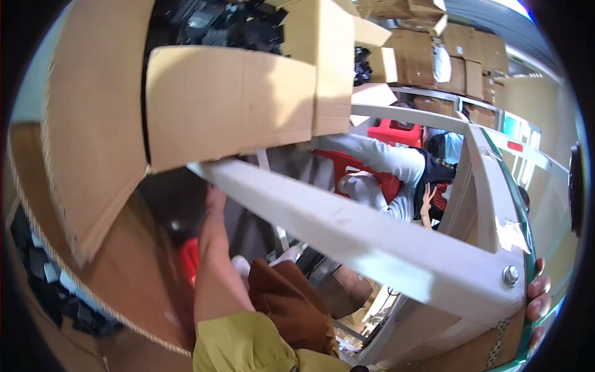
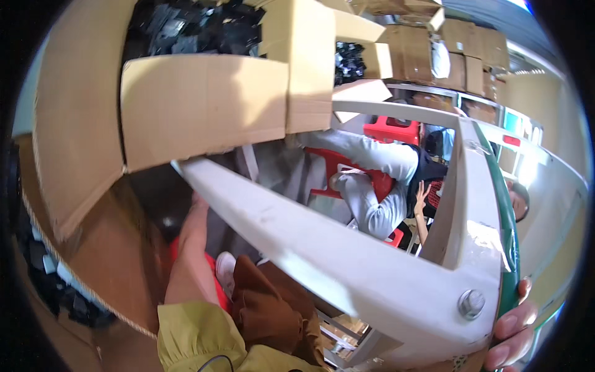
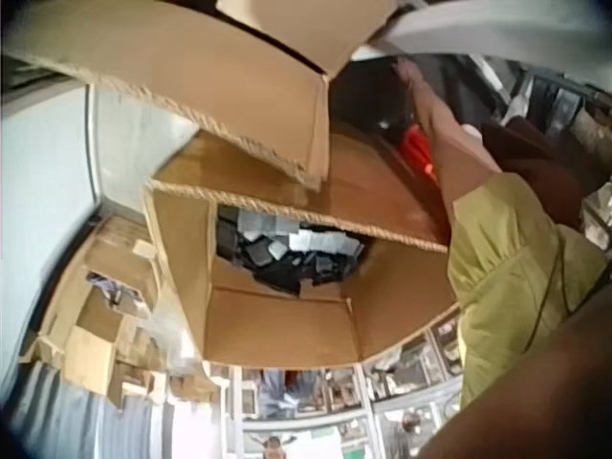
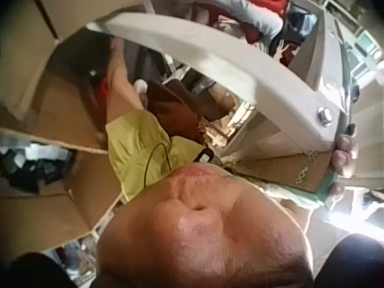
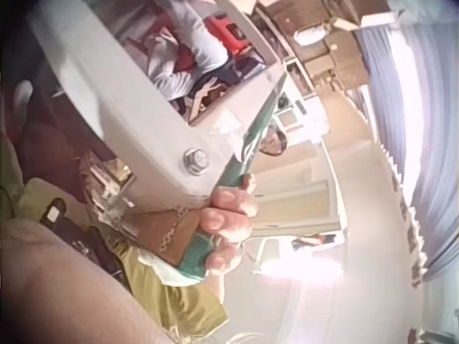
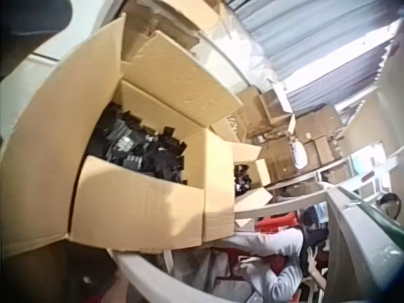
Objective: The person assembles plastic components by fitting plastic pieces together and fastening them with screws using an electric screwdriver, then places the assembled parts onto a conveyor belt.
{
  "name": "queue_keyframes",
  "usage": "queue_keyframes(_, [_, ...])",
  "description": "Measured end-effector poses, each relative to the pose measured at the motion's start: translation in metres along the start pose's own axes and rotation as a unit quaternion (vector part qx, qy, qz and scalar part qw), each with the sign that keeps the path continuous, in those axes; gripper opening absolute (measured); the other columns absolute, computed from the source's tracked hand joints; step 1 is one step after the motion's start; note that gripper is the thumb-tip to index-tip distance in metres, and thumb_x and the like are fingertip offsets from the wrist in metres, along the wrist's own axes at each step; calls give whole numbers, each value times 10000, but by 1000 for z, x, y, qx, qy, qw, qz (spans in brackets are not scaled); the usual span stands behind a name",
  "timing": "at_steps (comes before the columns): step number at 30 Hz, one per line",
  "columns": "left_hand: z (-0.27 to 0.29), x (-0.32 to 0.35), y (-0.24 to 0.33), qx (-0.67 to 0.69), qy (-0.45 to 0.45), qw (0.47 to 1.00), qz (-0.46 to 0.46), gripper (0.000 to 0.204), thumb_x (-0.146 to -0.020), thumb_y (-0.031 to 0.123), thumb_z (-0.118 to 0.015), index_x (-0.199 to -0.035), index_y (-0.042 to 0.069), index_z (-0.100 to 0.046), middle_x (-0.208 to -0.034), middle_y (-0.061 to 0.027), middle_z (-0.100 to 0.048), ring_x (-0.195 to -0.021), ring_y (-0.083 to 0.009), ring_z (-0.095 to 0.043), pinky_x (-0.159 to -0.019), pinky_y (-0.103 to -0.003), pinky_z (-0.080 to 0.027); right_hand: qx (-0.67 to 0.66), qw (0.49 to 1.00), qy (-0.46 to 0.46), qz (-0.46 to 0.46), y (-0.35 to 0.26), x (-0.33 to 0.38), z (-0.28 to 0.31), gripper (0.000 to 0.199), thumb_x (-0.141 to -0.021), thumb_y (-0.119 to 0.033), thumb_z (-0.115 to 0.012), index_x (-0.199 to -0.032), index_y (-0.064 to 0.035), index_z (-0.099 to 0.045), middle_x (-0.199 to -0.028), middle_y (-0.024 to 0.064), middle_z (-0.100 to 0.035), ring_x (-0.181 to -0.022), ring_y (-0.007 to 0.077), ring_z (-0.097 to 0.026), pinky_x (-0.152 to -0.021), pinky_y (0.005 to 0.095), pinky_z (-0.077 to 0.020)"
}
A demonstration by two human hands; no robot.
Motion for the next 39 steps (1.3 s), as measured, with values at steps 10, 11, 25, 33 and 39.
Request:
queue_keyframes(10, [123,-83,31,389,74,904,-162,386,-910,198,-439,-1290,129,-449,-1276,-77,-483,-1193,-223,-431,-939,-359,-382,34,994,-104,21,4,-17,-45,551,-817,-383,-591,-1213,-46,-411,-1124,135,-544,-1025,259,-544,-962,433,-389])
queue_keyframes(11, [128,-93,28,413,78,893,-162,381,-910,197,-440,-1285,129,-452,-1268,-76,-486,-1184,-220,-434,-932,-356,-383,27,993,-110,15,9,-14,-47,546,-818,-387,-588,-1210,-47,-414,-1121,135,-544,-1024,260,-543,-964,435,-385])
queue_keyframes(25, [153,-165,7,732,39,674,-93,316,-906,180,-457,-1215,121,-485,-1152,-64,-523,-1055,-189,-480,-842,-320,-406,-126,971,-205,4,5,-13,-98,492,-843,-439,-534,-1164,-72,-464,-1081,144,-551,-1009,277,-527,-992,458,-328])
queue_keyframes(33, [197,-187,-68,847,16,530,-41,280,-903,170,-467,-1175,116,-505,-1086,-57,-545,-981,-171,-506,-790,-299,-419,-219,953,-210,5,-34,-10,-52,475,-858,-469,-503,-1138,-86,-492,-1057,148,-554,-1000,287,-518,-1008,472,-296])
queue_keyframes(39, [288,-162,-147,892,-24,449,-49,253,-901,162,-475,-1145,113,-519,-1036,-52,-561,-926,-158,-525,-751,-284,-429,-230,964,-131,9,-47,-1,1,434,-862,-480,-469,-925,-60,-559,-914,135,-562,-801,256,-533,-838,454,-397])
Point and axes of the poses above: each hand's wrist, its own x-axis away from the middle knuckle, its own z-axis out of the back of the hand, y = z × x, the point moved 8 cm from there along -x, towards the middle knuckle
